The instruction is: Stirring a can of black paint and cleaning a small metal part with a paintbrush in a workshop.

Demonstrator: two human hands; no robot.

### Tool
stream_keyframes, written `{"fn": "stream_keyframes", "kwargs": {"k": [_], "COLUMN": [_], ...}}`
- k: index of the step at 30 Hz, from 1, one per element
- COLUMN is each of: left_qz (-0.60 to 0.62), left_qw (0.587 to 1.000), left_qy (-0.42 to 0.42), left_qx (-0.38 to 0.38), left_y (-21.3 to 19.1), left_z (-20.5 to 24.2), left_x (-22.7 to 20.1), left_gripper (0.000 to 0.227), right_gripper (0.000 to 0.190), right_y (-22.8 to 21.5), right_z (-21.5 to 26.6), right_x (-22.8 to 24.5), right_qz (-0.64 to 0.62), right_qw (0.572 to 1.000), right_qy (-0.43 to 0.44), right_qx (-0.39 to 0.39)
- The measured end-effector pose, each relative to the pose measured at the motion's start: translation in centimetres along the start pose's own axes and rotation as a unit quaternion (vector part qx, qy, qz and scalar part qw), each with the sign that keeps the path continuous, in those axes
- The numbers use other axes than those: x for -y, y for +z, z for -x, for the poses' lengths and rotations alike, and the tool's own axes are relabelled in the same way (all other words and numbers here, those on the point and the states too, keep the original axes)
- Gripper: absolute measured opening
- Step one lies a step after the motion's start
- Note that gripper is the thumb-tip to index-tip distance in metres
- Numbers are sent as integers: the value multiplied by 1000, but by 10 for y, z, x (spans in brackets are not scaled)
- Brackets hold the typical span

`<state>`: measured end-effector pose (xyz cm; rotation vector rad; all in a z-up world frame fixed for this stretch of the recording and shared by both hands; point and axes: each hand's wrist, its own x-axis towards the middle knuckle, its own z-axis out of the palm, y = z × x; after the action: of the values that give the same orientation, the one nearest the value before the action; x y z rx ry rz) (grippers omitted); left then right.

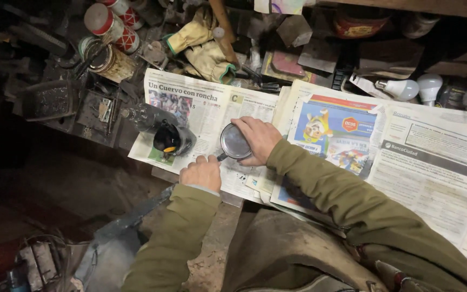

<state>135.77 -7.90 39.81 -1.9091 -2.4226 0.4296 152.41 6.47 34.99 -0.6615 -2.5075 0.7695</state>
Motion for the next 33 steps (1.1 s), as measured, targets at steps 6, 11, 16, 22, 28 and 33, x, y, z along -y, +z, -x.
{"fn": "stream_keyframes", "kwargs": {"k": [6,11,16,22,28,33], "left_qz": [-45,-79,136,431,259,164], "left_qw": [989,963,989,856,955,984], "left_qy": [29,50,-46,-18,-17,-12], "left_qx": [139,252,47,-284,-142,-62], "left_y": [-37,-44,13,144,53,52], "left_z": [-44,-54,-1,12,13,3], "left_x": [-39,-43,-3,-14,10,10], "left_gripper": [19,28,25,30,31,30], "right_gripper": [112,109,114,113,123,135], "right_y": [1,3,3,5,-11,0], "right_z": [1,3,1,3,0,8], "right_x": [0,1,-1,-3,9,31], "right_qz": [10,10,-33,-51,30,80], "right_qw": [1000,999,998,996,995,991], "right_qy": [-6,-26,-35,-61,57,106], "right_qx": [-8,-39,-28,-42,71,33]}}
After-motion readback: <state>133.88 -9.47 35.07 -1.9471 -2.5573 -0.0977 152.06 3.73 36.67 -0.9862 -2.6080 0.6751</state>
